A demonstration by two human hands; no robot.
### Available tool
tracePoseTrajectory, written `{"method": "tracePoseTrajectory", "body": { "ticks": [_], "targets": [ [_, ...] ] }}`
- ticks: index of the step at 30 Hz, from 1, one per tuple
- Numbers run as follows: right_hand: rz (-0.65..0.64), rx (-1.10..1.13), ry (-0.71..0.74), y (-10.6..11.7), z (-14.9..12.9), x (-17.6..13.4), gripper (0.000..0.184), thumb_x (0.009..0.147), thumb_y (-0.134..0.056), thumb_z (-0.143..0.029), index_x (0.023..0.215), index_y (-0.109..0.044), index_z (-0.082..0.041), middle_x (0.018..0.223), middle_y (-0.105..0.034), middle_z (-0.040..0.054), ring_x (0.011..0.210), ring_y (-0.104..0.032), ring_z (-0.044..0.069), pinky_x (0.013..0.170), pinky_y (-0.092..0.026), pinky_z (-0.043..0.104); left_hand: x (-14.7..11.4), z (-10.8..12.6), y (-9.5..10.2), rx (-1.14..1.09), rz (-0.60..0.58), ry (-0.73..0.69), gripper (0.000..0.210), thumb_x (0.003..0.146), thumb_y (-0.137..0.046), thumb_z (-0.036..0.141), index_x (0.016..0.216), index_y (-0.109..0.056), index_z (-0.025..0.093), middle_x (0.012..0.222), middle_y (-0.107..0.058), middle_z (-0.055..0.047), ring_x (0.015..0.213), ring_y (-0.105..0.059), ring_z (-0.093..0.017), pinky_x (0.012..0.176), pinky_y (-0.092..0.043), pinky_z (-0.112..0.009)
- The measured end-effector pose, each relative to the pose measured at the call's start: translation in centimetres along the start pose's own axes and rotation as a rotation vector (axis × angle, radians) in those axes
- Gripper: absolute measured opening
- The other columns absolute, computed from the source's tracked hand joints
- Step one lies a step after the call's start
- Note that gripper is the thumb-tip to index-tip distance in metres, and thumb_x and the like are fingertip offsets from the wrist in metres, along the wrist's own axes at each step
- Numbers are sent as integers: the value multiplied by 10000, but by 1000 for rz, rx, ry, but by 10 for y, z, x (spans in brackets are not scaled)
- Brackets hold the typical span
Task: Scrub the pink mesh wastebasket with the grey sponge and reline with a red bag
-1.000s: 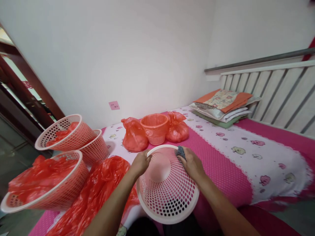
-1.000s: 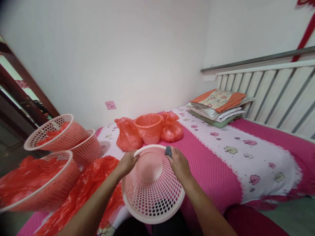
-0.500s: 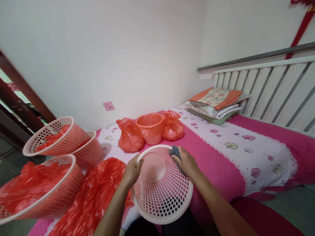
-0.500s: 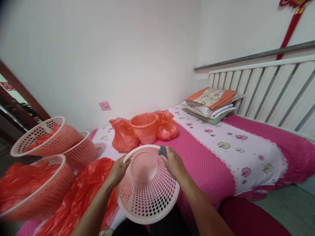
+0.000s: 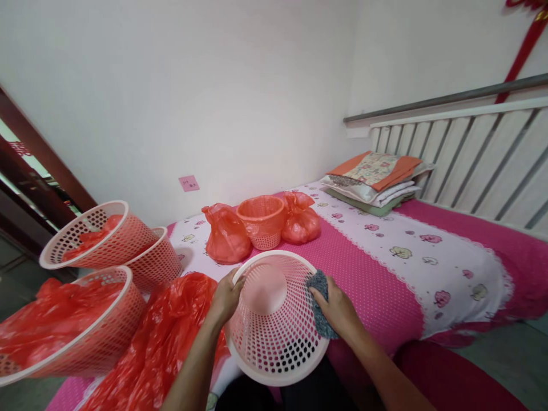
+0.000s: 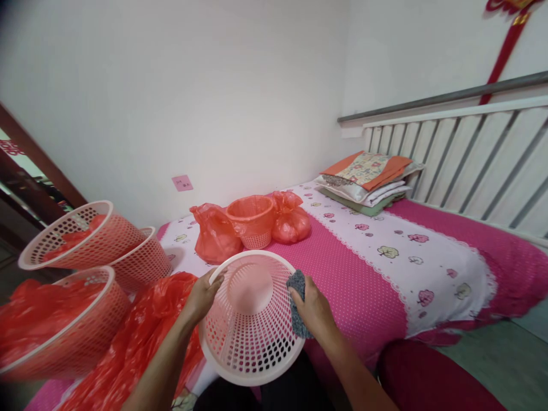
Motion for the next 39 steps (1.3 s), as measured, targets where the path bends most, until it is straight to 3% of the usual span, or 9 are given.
{"method": "tracePoseTrajectory", "body": {
  "ticks": [6, 11, 18, 21, 24, 28, 33, 39],
  "targets": [
    [6, 179, -53, -12, 26, -28, 364, 925, -580, -484, 1173, -598, -218, 1009, -786, 130, 914, -771, 306, 790, -587, 413, -11, -5, 8, -12, 88, 19, 414, 888, -525, 438, 1132, -726, 171, 1136, -803, -124, 1080, -736, -303, 1009, -541, -468],
    [20, 207, -38, -13, 24, -28, 364, 923, -552, -493, 1153, -596, -215, 997, -782, 129, 907, -763, 302, 800, -584, 421, -27, -3, 13, -72, 170, 17, 417, 898, -532, 436, 1155, -721, 167, 1147, -803, -126, 1088, -730, -300, 1019, -543, -482],
    [60, -44, 115, 36, -23, 26, 274, 962, -510, -458, 1053, -602, -217, 972, -737, 98, 855, -712, 272, 739, -507, 355, -59, -41, -7, -254, 309, 210, 544, 866, -622, 552, 1215, -697, 142, 1222, -768, -171, 1156, -715, -332, 1005, -562, -493],
    [3, -125, 192, 45, -51, 46, 226, 967, -547, -401, 1079, -616, -216, 986, -734, 84, 880, -703, 256, 734, -478, 326, -58, -40, -9, -267, 301, 195, 590, 833, -675, 537, 1259, -670, 128, 1243, -755, -187, 1178, -708, -349, 1033, -550, -513],
    [-26, -160, 289, 42, -78, 53, 211, 953, -592, -314, 1137, -614, -213, 1077, -726, 92, 959, -694, 248, 781, -472, 316, -44, -19, 3, -176, 289, 110, 646, 865, -667, 467, 1430, -567, 169, 1418, -673, -189, 1326, -634, -326, 1112, -499, -499],
    [8, -199, 354, 30, -97, 49, 127, 941, -610, -258, 1062, -599, -223, 1054, -706, 80, 955, -671, 245, 784, -461, 319, -15, 9, 5, -45, 130, -24, 593, 905, -624, 410, 1460, -562, 212, 1477, -644, -155, 1368, -605, -294, 1149, -461, -480],
    [54, -223, 324, 22, -89, 46, 129, 940, -627, -280, 1037, -565, -221, 1015, -691, 86, 949, -663, 268, 772, -457, 337, 4, 9, -16, -23, -38, -69, 394, 950, -519, 378, 1245, -705, 194, 1247, -777, -112, 1180, -703, -284, 1067, -508, -437],
    [39, -168, 218, 20, -60, 43, 139, 981, -572, -352, 986, -522, -222, 961, -677, 84, 857, -658, 258, 718, -433, 334, 8, 6, -14, -89, 22, -36, 349, 912, -561, 391, 1153, -732, 205, 1167, -794, -92, 1108, -706, -288, 1043, -499, -439]
  ]
}}
Point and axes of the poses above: each hand's wrist, its own x-axis towards the middle knuckle, its own y-axis out of the back of the hand, z = x × y, the point moved 9 cm from there along x, towards the middle knuckle
